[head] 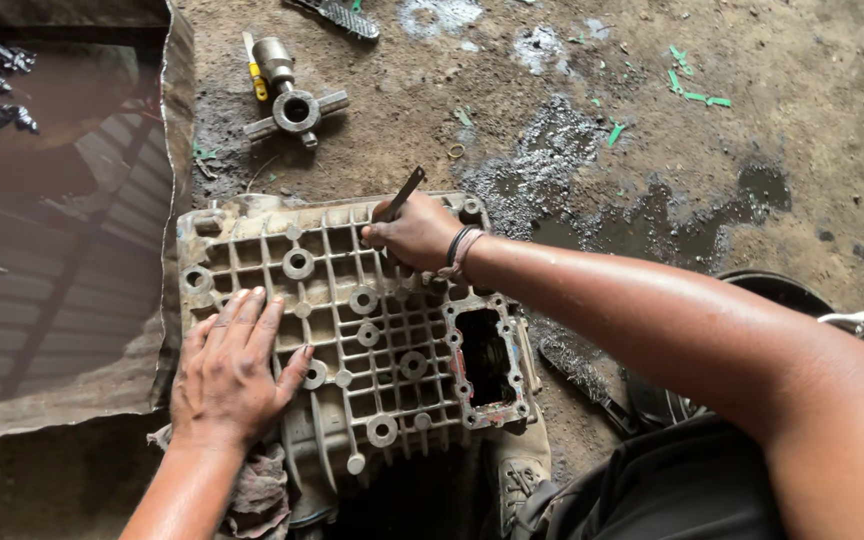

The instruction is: The person uses a metal tool to scrape and clean the internal cavities of a disassembled engine block. They wipe the surface with a cloth and continue scraping various sections. Another person briefly enters the frame to place a gear assembly into a tray of liquid.

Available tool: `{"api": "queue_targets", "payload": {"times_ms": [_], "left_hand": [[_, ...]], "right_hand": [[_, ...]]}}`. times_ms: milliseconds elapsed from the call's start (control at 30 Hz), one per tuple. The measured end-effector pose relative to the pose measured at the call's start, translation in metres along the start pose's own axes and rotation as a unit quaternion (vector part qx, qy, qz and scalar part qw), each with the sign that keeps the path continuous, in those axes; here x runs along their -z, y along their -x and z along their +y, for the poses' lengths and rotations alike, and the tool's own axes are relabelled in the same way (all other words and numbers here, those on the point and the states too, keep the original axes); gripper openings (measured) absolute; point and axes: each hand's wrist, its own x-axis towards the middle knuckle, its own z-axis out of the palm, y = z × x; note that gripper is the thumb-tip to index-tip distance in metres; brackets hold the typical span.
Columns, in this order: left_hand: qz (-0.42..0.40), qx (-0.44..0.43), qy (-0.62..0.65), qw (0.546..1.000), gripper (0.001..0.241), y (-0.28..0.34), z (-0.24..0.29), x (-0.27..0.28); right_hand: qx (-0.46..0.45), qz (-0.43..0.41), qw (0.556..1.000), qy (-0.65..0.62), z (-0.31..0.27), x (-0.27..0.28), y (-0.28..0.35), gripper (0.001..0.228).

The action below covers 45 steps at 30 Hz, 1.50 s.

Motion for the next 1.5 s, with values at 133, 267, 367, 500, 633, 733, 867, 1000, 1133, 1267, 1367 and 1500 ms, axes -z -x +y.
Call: {"api": "queue_targets", "payload": {"times_ms": [133,267,367,500,633,733,867,1000,1133,1267,1367,1500], "left_hand": [[-0.011,-0.004,-0.013,1.0,0.072,0.001,0.0,-0.001],[-0.011,-0.003,-0.015,1.0,0.073,0.001,0.0,-0.001],[-0.01,-0.001,-0.019,1.0,0.072,0.003,-0.002,-0.005],[-0.021,-0.001,-0.025,0.999,0.072,0.003,-0.004,-0.008],[-0.01,0.025,-0.001,1.0,0.07,-0.002,0.003,-0.005],[-0.017,0.088,0.009,0.996,0.071,-0.008,0.02,-0.011],[0.03,0.121,-0.009,0.992,0.077,-0.011,0.039,-0.018],[0.085,0.113,-0.015,0.99,0.078,-0.005,0.039,-0.021],[0.096,0.114,0.004,0.989,0.074,-0.006,0.038,-0.023],[0.112,0.113,0.004,0.987,0.073,-0.008,0.04,-0.024],[0.111,0.114,0.008,0.987,0.07,-0.009,0.038,-0.025],[0.092,0.116,-0.006,0.989,0.065,-0.008,0.04,-0.022]], "right_hand": [[0.097,0.016,0.981,0.166,-0.003,0.016,0.012,0.03],[0.103,-0.029,0.978,0.178,-0.003,0.026,0.019,0.029],[0.087,-0.059,0.988,0.109,0.003,0.032,0.024,0.031],[0.125,-0.044,0.987,0.094,0.016,0.029,0.035,0.037],[0.133,0.003,0.964,0.231,0.021,0.02,0.047,0.022],[0.157,0.032,0.96,0.229,0.017,0.015,0.054,0.016],[0.182,0.036,0.96,0.21,0.002,0.016,0.054,0.013],[0.216,-0.002,0.949,0.23,-0.003,0.019,0.05,0.012],[0.163,-0.052,0.952,0.255,-0.005,0.013,0.039,0.013],[0.198,-0.071,0.952,0.223,-0.001,0.013,0.033,0.01],[0.214,-0.094,0.924,0.302,0.002,0.016,0.025,0.012],[0.296,-0.06,0.889,0.346,0.005,0.02,0.015,0.003]]}}
